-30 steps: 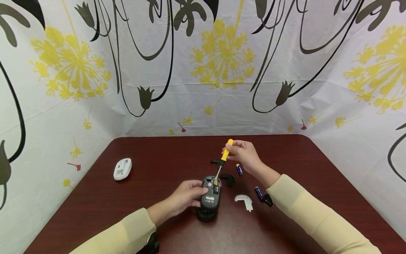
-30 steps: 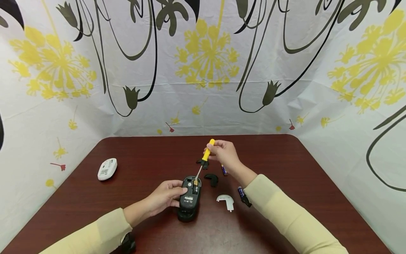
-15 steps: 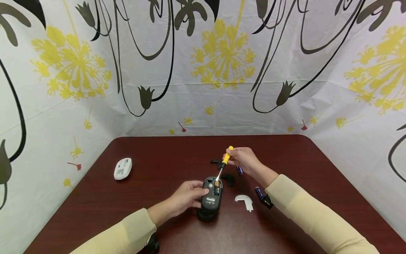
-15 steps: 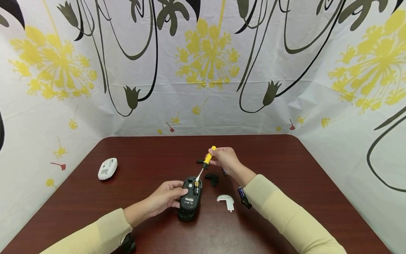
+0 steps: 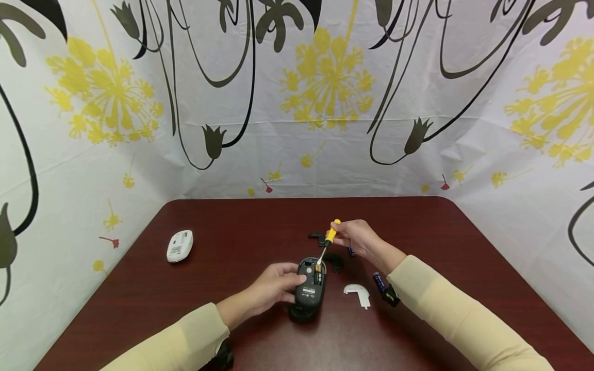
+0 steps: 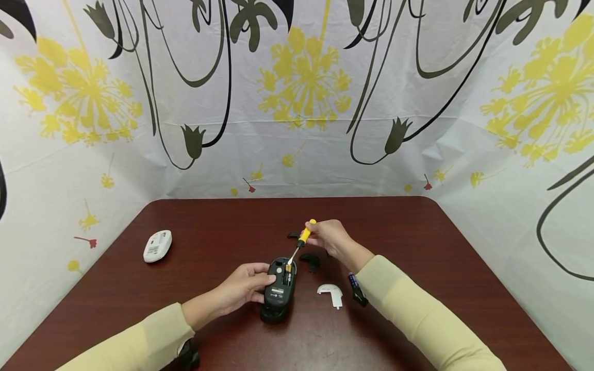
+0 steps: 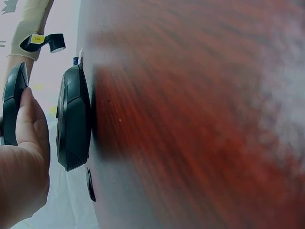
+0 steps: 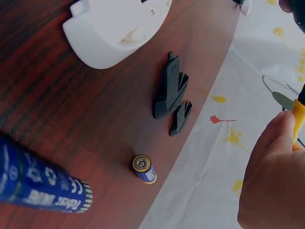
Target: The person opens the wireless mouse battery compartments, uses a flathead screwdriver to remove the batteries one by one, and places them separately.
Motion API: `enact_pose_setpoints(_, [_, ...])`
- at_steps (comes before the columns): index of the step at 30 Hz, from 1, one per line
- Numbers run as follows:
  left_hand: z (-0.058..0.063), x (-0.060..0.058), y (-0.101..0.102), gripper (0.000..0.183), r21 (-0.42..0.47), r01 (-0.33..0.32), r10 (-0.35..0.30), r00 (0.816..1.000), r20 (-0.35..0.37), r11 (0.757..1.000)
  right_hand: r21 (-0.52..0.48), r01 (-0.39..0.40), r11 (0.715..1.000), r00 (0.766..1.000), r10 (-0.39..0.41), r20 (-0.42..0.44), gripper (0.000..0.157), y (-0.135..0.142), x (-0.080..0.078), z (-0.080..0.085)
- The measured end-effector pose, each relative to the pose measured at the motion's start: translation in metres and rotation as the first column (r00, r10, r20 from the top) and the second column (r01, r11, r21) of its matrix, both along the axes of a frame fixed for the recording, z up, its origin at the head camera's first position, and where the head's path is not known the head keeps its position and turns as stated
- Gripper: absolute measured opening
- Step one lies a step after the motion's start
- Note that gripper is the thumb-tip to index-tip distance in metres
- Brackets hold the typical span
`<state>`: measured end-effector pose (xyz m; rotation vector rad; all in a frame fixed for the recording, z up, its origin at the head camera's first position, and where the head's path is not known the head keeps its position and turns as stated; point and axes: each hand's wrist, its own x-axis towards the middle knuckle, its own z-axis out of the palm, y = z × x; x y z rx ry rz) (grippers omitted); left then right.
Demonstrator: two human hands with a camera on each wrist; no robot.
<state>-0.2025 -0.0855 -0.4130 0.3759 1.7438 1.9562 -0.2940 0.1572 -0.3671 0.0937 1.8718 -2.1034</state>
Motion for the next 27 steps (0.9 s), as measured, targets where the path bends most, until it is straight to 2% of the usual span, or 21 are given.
enact_pose_setpoints(13, [0.002,-0.001,0.001,0.043,-0.001,0.010,-0.010,1.000,0.009,1.000,0.029,-0.009,1.000,0.999,0.008,0.036,0.036,-0.002,-0.001,-0.005])
enact_pose_setpoints(22, [0.002,0.001,0.002,0.042,-0.005,0.005,-0.005,1.000,0.003,1.000,0.035,-0.022,0.999,0.998,0.020,0.057,0.045,-0.002,-0.001,-0.010])
enact_pose_setpoints(27, [-0.001,0.001,0.003,0.041,0.001,0.001,-0.001,1.000,-0.001,1.000,0.032,-0.020,0.999,0.997,0.017,0.070,0.043,-0.003,-0.001,-0.011])
